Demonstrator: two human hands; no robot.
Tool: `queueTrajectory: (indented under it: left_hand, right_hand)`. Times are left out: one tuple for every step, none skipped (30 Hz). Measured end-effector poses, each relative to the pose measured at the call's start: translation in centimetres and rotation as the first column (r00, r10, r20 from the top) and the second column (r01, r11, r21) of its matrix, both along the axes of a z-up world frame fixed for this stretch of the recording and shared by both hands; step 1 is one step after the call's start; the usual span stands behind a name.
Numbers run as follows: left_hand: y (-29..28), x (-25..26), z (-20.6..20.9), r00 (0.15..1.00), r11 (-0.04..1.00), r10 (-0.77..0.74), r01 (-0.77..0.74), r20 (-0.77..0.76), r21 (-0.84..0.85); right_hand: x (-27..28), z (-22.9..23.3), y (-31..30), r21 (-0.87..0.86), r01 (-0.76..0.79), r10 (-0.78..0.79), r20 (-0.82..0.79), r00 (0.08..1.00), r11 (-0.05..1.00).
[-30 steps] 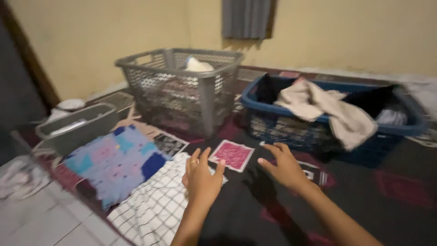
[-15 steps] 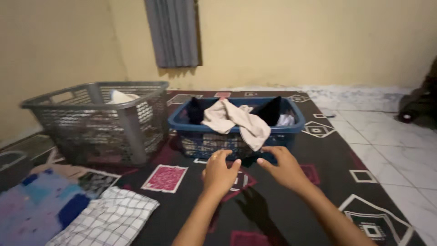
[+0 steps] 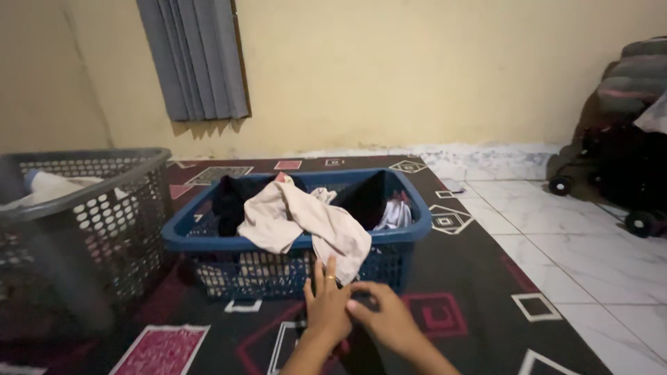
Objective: The person picks up and smooths a colorful patterned garment on a floor mat, folds it into a square, and then repeats the process with a tan shirt, smoothing and folding it before setting it aside.
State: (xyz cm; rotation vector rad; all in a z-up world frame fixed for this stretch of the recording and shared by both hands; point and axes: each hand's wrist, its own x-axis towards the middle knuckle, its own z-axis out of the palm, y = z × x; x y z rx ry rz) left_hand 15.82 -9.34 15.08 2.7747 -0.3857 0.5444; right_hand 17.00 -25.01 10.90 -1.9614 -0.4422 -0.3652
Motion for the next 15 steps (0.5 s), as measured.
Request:
queueTrajectory:
  left_hand:
    - [0.3,1.3,-0.4,0.999,0.998,-0.019,0.021,-0.043,0.053]
    - [0.7,2.5,-0.9,0.993,0.997,-0.069,0.073,0.094,-0.035]
    - [0.9,3.1,-1.5,0.968,0.984,-0.1,0.13,0.23,-0.12]
    - [1.2,3.7,-1.9,0.925,0.961,-0.113,0.194,0.363,-0.197]
    - [1.5,3.3,-2.5,0.912,0.947,-0.139,0.237,0.386,-0.219]
    - [1.9,2.5,-3.2,0.898,0.93,-0.164,0.279,0.409,-0.24]
    - [2.4,1.6,-3.6,0.881,0.913,-0.19,0.321,0.433,-0.253]
    - [2.8,0.2,-4.3,0.856,0.902,-0.225,0.364,0.465,-0.233]
    - [3.1,-1.5,-5.4,0.826,0.888,-0.262,0.409,0.5,-0.211]
    - [3.4,-3.3,-6.7,0.792,0.872,-0.297,0.453,0.533,-0.187]
    - [3.8,-5.1,-8.2,0.781,0.867,-0.317,0.468,0.538,-0.168]
    - [4.1,-6.6,-9.5,0.769,0.862,-0.337,0.484,0.543,-0.149]
    - [4.1,-8.2,-10.6,0.761,0.855,-0.355,0.499,0.544,-0.14]
    - [4.2,-9.8,-11.5,0.77,0.862,-0.331,0.481,0.545,-0.157]
    - [4.7,-11.8,-12.2,0.782,0.872,-0.304,0.459,0.544,-0.173]
  right_hand:
    - [0.5,-1.3,0.5,0.077,-0.001,0.003,-0.016,1.0,0.997]
    - [0.8,-2.6,1.1,0.154,-0.002,0.007,-0.032,0.999,0.988]
    - [1.2,-3.5,1.3,0.227,-0.003,0.015,-0.051,0.999,0.974]
    - [1.7,-3.9,1.3,0.265,-0.031,0.052,-0.073,0.996,0.964]
    - [1.4,-4.6,1.2,0.305,-0.057,0.093,-0.106,0.99,0.951]
    - [0.7,-5.0,1.0,0.345,-0.081,0.135,-0.136,0.981,0.935]
    - [-0.3,-5.2,1.0,0.454,-0.089,0.207,-0.217,0.954,0.886]
    - [-1.7,-5.2,0.9,0.557,-0.085,0.287,-0.286,0.914,0.826]
    - [-2.9,-4.8,0.8,0.651,-0.069,0.368,-0.336,0.867,0.756]
    - [-4.3,-4.2,0.8,0.59,-0.096,0.356,-0.343,0.869,0.802]
    - [-6.2,-3.8,0.4,0.524,-0.119,0.342,-0.353,0.871,0.843]
    - [-8.1,-3.5,0.4,0.455,-0.142,0.328,-0.363,0.872,0.879]
    - [-10.4,-3.5,0.3,0.457,-0.16,0.349,-0.368,0.862,0.875]
    - [-12.5,-3.6,0.6,0.459,-0.178,0.37,-0.373,0.851,0.871]
    - [-14.6,-4.1,1.1,0.462,-0.199,0.396,-0.379,0.837,0.864]
